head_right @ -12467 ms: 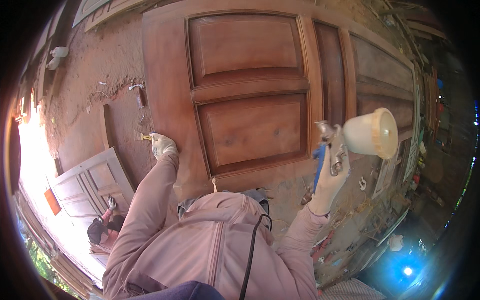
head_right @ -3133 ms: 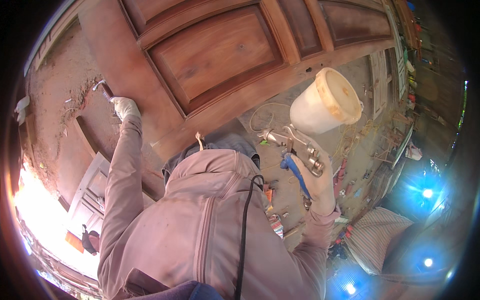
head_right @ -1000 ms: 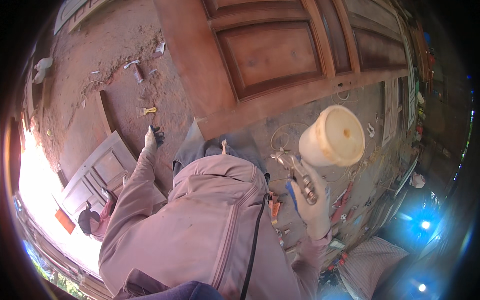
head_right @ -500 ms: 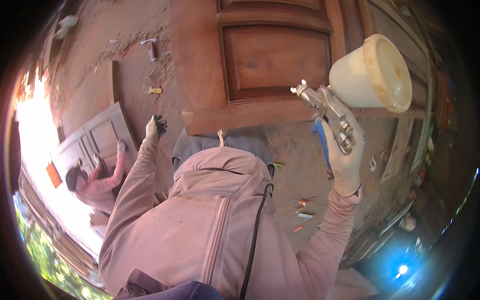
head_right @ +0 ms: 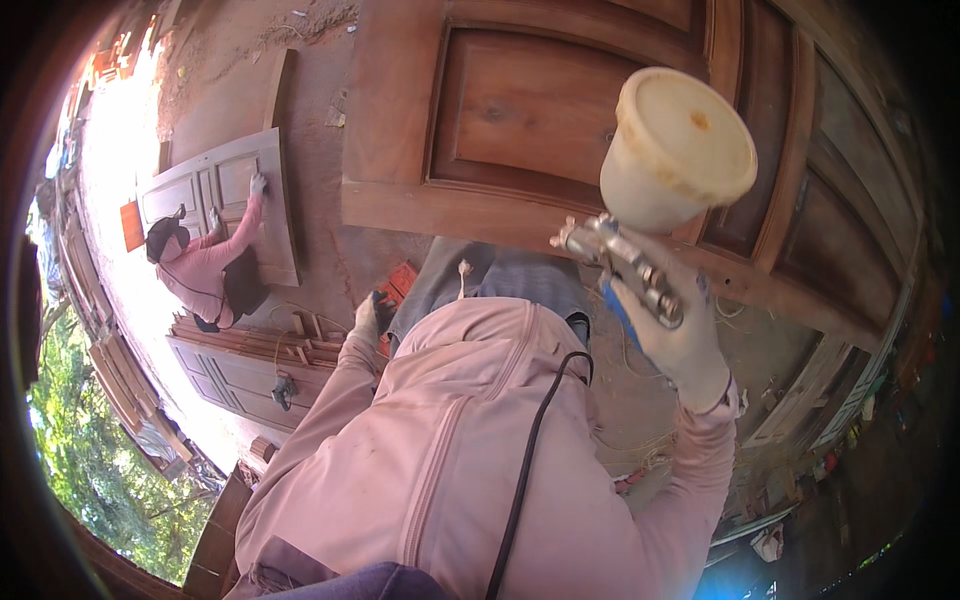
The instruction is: The person uses a spray gun to apply a reddish-brown finish to a large wooden door. They move the spray gun in steady horizontal and vertical passes across the door panels and frame, then walk to a different area of the workshop.
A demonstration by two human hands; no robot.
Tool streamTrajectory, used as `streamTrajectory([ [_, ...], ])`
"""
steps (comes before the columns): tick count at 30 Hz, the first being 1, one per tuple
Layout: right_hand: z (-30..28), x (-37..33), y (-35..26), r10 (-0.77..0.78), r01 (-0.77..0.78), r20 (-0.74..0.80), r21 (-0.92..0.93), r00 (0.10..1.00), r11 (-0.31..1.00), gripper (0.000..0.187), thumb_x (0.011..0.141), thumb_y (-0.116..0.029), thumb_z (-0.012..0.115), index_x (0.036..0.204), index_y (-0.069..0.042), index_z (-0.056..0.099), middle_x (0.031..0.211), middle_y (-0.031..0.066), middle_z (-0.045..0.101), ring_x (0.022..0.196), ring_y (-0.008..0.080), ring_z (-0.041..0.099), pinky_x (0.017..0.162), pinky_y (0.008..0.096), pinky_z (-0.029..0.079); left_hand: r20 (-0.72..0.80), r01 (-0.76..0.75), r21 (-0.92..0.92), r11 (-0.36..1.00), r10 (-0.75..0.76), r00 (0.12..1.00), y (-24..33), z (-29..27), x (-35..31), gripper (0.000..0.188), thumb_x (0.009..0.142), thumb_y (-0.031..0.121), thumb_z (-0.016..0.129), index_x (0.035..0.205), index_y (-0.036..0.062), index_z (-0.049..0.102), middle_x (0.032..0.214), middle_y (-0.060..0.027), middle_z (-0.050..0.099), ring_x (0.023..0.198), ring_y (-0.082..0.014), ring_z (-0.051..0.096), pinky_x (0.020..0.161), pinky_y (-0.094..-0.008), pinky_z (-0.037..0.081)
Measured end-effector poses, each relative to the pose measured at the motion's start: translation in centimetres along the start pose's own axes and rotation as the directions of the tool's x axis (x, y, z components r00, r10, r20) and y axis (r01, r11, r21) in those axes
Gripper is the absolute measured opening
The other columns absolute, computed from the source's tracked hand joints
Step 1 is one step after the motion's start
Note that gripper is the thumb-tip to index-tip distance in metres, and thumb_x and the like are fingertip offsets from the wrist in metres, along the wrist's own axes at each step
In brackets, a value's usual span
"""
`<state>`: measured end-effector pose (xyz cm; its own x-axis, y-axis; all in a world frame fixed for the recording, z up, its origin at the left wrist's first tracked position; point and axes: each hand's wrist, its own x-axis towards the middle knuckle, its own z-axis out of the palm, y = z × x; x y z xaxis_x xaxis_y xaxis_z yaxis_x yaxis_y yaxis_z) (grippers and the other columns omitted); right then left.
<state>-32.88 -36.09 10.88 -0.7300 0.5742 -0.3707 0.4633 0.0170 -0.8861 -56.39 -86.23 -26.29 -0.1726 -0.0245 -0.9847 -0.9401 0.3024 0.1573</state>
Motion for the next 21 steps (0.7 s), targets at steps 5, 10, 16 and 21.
streamTrajectory([
  [5, -1.4, 3.6, -0.2, -0.046, 0.073, -0.153, 0.174, 0.987, 0.982, 0.044, 0.091, 0.007, 0.058, 0.134, -0.003, 0.057, 0.111, 0.0047, 0.069, 0.080, 0.0067, 0.060, 0.070, 0.0219, 0.051, 0.086, -0.080, 0.130, 0.988, 0.070, 0.994, 0.8, 2.0, -0.5, 0.046, 0.095, 0.029, 0.042, 0.138, 0.0108, 0.044, 0.118, -0.0201, 0.057, 0.098, -0.0377, 0.058, 0.073, -0.0498, 0.048],
  [10, -3.0, 5.7, -0.7, -0.092, 0.142, -0.342, 0.124, 0.935, 0.982, 0.031, 0.094, -0.008, 0.062, 0.125, -0.002, 0.062, 0.091, 0.0034, 0.070, 0.072, 0.0066, 0.064, 0.056, 0.0157, 0.044, 0.126, -0.260, 0.095, 0.961, 0.247, 0.961, 3.8, 3.5, -2.7, 0.043, 0.098, 0.033, 0.039, 0.134, 0.0108, 0.049, 0.108, -0.0151, 0.064, 0.083, -0.0305, 0.062, 0.063, -0.0435, 0.049],
  [16, -3.5, 5.2, -0.8, -0.110, 0.142, -0.338, 0.071, 0.935, 0.987, 0.031, 0.094, -0.005, 0.060, 0.125, -0.001, 0.061, 0.100, 0.0059, 0.071, 0.078, 0.0081, 0.066, 0.062, 0.0177, 0.049, 0.052, -0.293, 0.076, 0.953, 0.290, 0.956, 5.6, 6.2, -3.9, 0.044, 0.100, 0.036, 0.037, 0.133, 0.0102, 0.051, 0.100, -0.0135, 0.067, 0.074, -0.0268, 0.063, 0.060, -0.0408, 0.049],
  [21, -3.0, 1.6, 0.3, -0.158, 0.154, -0.086, -0.051, 0.984, 0.987, 0.040, 0.088, 0.005, 0.062, 0.128, 0.001, 0.058, 0.123, 0.0129, 0.065, 0.104, 0.0155, 0.063, 0.091, 0.0300, 0.049, 0.030, -0.241, 0.151, 0.959, 0.239, 0.971, 3.5, 7.1, -2.6, 0.045, 0.100, 0.036, 0.034, 0.133, 0.0097, 0.050, 0.105, -0.0167, 0.066, 0.077, -0.0292, 0.063, 0.061, -0.0429, 0.050],
])
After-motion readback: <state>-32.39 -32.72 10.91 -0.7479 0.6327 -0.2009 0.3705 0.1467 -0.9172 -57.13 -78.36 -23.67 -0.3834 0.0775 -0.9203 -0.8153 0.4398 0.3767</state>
